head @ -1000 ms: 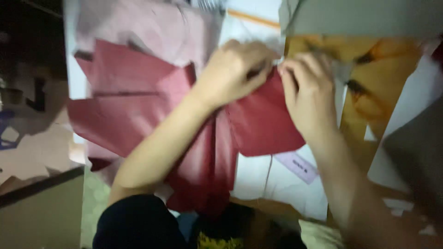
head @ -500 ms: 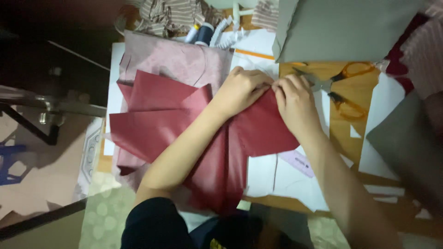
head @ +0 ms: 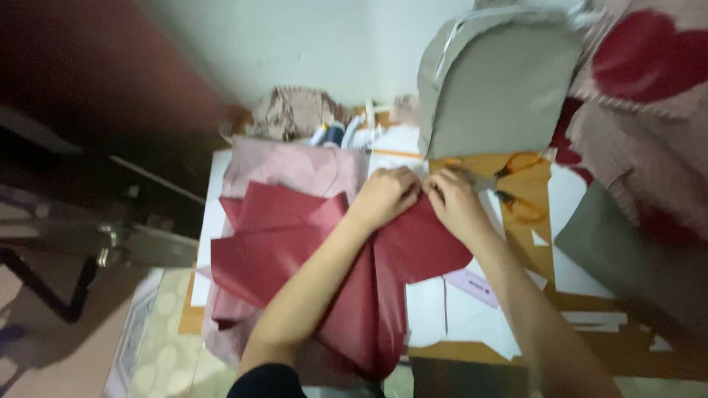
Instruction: Folding and aligning the edges of red leather pieces on a workshop table
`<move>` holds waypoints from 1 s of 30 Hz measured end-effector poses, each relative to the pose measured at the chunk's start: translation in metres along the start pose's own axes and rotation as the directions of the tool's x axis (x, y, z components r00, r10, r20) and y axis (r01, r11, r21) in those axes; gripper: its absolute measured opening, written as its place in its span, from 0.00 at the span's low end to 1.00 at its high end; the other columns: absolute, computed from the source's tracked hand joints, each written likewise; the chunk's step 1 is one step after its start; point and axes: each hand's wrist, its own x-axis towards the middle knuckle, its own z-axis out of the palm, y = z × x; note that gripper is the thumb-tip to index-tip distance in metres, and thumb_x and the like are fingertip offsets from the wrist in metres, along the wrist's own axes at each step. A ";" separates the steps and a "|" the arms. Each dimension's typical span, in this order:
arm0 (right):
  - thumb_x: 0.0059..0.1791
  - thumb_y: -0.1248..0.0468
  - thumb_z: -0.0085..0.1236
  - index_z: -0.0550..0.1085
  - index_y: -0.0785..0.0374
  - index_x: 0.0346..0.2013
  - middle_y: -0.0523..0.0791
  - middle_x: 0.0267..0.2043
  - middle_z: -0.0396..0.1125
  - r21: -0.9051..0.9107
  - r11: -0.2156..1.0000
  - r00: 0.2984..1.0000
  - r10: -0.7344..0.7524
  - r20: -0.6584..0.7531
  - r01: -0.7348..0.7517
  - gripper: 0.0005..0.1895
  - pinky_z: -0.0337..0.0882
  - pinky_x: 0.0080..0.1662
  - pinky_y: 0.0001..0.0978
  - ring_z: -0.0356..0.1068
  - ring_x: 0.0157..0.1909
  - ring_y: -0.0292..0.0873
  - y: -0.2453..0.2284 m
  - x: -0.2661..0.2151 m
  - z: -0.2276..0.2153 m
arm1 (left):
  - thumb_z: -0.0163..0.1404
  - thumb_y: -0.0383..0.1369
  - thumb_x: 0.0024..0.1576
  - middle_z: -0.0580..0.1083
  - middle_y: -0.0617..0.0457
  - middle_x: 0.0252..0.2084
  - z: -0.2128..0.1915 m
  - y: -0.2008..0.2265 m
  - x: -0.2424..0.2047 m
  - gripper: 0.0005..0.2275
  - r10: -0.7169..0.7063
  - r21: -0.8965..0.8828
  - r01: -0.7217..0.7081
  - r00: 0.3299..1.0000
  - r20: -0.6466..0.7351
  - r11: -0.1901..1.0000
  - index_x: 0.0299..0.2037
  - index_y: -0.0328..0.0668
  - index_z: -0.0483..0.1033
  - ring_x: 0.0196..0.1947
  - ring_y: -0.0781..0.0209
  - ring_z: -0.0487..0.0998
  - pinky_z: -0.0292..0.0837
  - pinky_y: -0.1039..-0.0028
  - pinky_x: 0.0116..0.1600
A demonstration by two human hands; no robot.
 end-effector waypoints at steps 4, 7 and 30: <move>0.53 0.70 0.56 0.76 0.61 0.44 0.49 0.43 0.72 -0.039 0.999 1.000 -0.020 0.000 0.020 0.06 0.75 0.54 0.51 0.75 0.52 0.59 -0.008 0.007 0.001 | 0.56 0.38 0.59 0.81 0.54 0.40 -0.004 -0.001 -0.004 0.06 -0.071 -0.042 0.070 0.997 -0.009 0.997 0.40 0.49 0.82 0.41 0.47 0.87 0.79 0.55 0.45; 0.53 0.68 0.57 0.74 0.60 0.44 0.48 0.42 0.72 -0.065 0.997 1.000 0.030 -0.009 -0.031 0.06 0.75 0.54 0.51 0.75 0.52 0.58 -0.002 0.009 0.011 | 0.57 0.42 0.59 0.81 0.51 0.41 -0.006 0.001 -0.003 0.08 -0.195 -0.180 0.193 0.981 0.004 0.965 0.42 0.51 0.81 0.40 0.42 0.86 0.80 0.51 0.43; 0.62 0.66 0.57 0.74 0.61 0.49 0.47 0.47 0.73 0.274 0.962 0.984 0.055 -0.172 -0.006 0.03 0.75 0.54 0.49 0.75 0.54 0.55 -0.006 0.015 0.002 | 0.61 0.38 0.59 0.84 0.54 0.35 -0.008 0.005 0.002 0.07 -0.453 -0.524 0.402 0.891 0.034 0.751 0.44 0.52 0.84 0.32 0.50 0.87 0.83 0.64 0.37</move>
